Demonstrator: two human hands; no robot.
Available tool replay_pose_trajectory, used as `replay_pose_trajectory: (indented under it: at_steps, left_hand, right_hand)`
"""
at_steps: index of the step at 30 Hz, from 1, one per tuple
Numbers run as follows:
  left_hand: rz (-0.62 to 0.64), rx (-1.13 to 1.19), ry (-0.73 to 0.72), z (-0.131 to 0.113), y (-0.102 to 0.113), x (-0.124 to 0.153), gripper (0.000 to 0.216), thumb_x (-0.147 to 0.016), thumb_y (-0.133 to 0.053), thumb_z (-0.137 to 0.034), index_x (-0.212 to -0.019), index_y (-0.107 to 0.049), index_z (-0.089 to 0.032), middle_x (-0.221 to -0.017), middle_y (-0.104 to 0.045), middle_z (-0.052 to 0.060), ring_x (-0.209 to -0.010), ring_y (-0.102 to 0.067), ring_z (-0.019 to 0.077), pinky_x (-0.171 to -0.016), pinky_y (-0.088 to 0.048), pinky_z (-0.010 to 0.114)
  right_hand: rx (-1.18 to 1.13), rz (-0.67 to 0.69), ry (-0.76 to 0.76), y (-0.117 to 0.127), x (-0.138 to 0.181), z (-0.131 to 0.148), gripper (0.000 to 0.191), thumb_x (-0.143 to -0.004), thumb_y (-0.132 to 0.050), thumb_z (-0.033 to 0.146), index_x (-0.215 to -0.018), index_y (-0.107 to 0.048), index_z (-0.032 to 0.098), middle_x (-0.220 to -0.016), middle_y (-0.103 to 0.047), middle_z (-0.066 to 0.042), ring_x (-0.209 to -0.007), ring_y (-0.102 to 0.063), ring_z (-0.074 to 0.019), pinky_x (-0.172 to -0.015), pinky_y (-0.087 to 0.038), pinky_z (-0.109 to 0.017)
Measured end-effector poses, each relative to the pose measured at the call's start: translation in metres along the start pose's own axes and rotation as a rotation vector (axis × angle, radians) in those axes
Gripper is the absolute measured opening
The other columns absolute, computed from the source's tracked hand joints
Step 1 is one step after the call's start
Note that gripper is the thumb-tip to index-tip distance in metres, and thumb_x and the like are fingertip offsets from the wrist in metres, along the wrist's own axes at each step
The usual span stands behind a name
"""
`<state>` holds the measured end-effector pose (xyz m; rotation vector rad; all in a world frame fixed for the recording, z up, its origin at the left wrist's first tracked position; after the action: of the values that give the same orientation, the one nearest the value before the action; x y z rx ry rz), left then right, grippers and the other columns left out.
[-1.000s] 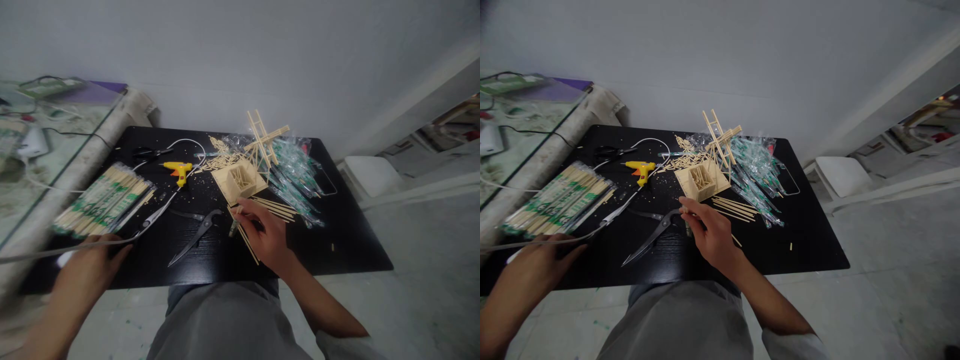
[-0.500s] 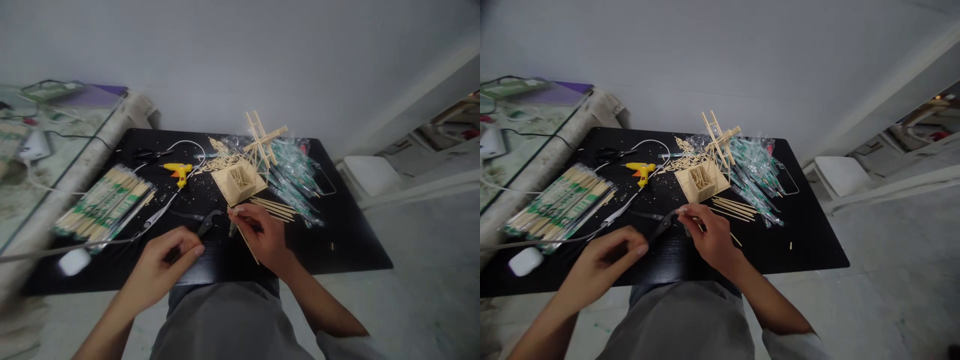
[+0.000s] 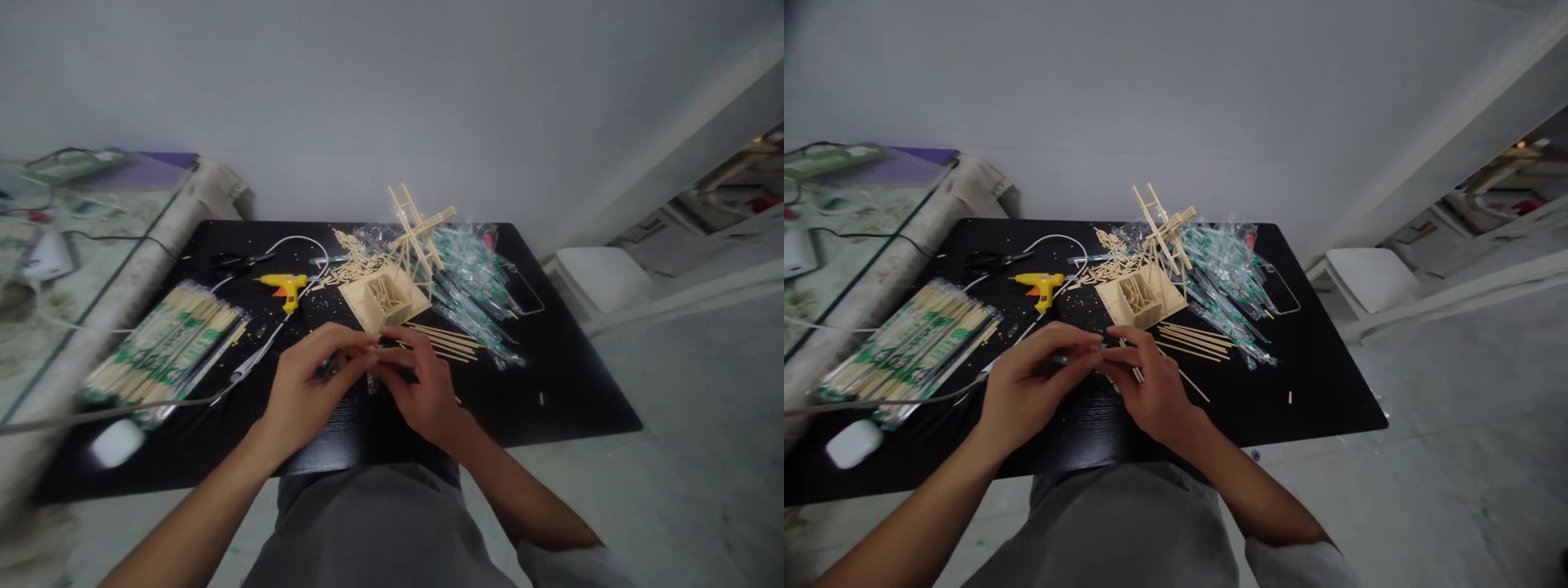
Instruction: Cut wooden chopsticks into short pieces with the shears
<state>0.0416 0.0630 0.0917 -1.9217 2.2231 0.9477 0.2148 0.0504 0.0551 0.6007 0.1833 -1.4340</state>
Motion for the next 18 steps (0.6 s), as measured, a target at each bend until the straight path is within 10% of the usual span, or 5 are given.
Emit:
replay_pose_trajectory:
  at_steps: [18]
  left_hand:
    - [0.140, 0.408, 0.368, 0.015, 0.000, -0.013, 0.009, -0.089, -0.072, -0.026, -0.090, -0.079, -0.020, -0.078, -0.076, 0.002, -0.070, -0.071, 0.0150, -0.070, -0.058, 0.027]
  right_hand:
    - [0.013, 0.065, 0.157, -0.002, -0.001, 0.006, 0.041, -0.101, -0.064, 0.018, -0.139, -0.058, 0.032, -0.124, -0.077, -0.004, -0.105, -0.079, -0.0183, -0.095, -0.064, -0.031]
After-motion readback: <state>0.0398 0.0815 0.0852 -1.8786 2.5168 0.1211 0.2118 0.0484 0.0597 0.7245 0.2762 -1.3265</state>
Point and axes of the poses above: each hand's wrist, its own x-axis away from the middle knuckle, its own y-axis out of the back of the hand, z = x × y, the point moved 3 cm from there along -x, towards the middle knuckle
